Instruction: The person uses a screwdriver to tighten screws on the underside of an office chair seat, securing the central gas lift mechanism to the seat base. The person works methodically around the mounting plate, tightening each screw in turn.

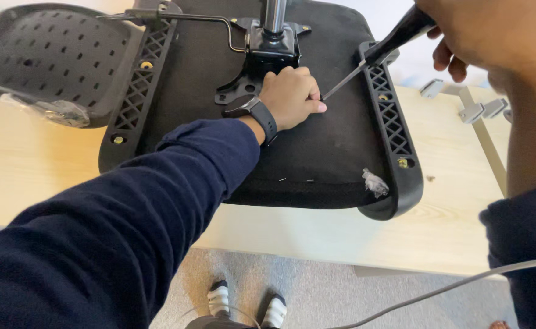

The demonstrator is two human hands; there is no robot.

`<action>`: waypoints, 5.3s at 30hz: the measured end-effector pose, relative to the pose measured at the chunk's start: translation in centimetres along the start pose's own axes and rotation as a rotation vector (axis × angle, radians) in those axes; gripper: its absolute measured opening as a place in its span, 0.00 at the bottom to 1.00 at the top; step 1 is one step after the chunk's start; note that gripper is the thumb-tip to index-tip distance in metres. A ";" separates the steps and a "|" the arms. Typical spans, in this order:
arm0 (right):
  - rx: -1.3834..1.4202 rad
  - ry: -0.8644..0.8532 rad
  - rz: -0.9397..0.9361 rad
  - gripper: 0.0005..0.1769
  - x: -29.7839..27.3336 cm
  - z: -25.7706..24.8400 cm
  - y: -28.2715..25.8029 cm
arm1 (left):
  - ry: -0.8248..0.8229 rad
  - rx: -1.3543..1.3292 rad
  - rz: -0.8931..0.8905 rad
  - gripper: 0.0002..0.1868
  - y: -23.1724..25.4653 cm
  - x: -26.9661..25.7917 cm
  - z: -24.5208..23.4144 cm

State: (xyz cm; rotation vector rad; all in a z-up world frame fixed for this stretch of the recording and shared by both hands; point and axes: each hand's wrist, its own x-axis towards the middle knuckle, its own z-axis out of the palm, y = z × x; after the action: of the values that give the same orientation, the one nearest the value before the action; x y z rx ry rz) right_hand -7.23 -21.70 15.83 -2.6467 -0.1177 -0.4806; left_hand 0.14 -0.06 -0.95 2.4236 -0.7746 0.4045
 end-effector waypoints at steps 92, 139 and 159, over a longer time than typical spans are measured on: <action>0.493 0.385 -0.005 0.09 -0.2 -2.7 2.0 | 0.021 0.170 0.123 0.08 1.0 0.2 -0.4; 0.459 0.197 -0.049 0.10 3.0 0.6 -2.7 | -0.007 0.024 0.012 0.11 0.7 -0.3 -0.2; -0.227 -0.385 -0.135 0.21 6.8 -2.5 -5.0 | 0.010 0.059 0.092 0.11 0.6 -0.5 -0.2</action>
State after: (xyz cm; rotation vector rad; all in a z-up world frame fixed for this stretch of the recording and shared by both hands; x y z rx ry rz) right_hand -2.42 -18.28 22.36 -2.9380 -0.3827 -0.0184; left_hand -0.62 -0.13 -0.70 2.4442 -0.8843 0.4810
